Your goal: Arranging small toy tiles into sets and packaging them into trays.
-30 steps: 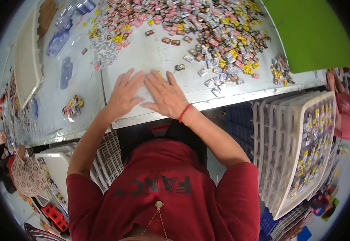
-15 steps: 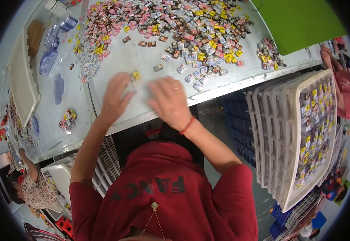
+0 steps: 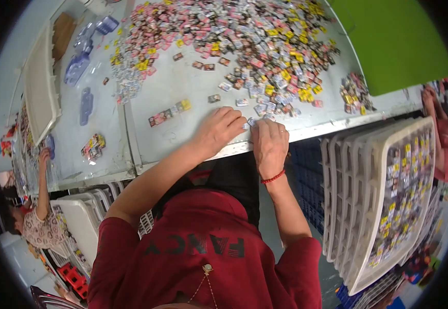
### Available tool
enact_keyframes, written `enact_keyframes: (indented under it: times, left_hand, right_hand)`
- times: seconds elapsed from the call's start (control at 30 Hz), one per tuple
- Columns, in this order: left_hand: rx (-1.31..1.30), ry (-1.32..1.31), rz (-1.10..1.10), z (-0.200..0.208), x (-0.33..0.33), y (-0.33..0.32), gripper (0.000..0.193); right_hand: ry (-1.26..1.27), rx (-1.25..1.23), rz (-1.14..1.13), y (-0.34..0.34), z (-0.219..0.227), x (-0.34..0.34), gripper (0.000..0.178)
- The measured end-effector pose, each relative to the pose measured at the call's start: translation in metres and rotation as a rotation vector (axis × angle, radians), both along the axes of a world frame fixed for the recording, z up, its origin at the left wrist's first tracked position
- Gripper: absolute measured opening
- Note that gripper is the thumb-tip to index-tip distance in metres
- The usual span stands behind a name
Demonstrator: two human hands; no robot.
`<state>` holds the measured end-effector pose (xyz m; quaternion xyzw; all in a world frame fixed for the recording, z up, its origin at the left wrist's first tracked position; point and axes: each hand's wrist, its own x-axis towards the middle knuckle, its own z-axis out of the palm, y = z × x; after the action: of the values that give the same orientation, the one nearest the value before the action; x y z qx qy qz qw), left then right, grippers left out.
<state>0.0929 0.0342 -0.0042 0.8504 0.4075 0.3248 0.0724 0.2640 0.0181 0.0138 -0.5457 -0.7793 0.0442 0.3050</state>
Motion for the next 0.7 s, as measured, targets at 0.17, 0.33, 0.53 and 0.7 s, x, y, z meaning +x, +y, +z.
enact_keyframes:
  times: [0.17, 0.33, 0.53, 0.7]
  left_hand:
    - [0.056, 0.054, 0.139, 0.007, -0.025, 0.013, 0.027]
    - [-0.065, -0.063, 0.263, 0.020, -0.061, 0.058, 0.022]
    - [-0.079, -0.104, 0.491, 0.003, -0.089, 0.102, 0.021]
    - [-0.310, -0.222, 0.452, 0.005, -0.099, 0.093, 0.018]
  right_hand:
    - [-0.002, 0.000, 0.047, 0.018, -0.001, -0.019, 0.020]
    - [-0.020, 0.004, 0.056, 0.034, 0.005, -0.041, 0.020]
    - [-0.010, -0.020, 0.117, 0.041, 0.006, -0.046, 0.016]
    - [-0.080, -0.042, 0.076, 0.039, 0.009, -0.044, 0.023]
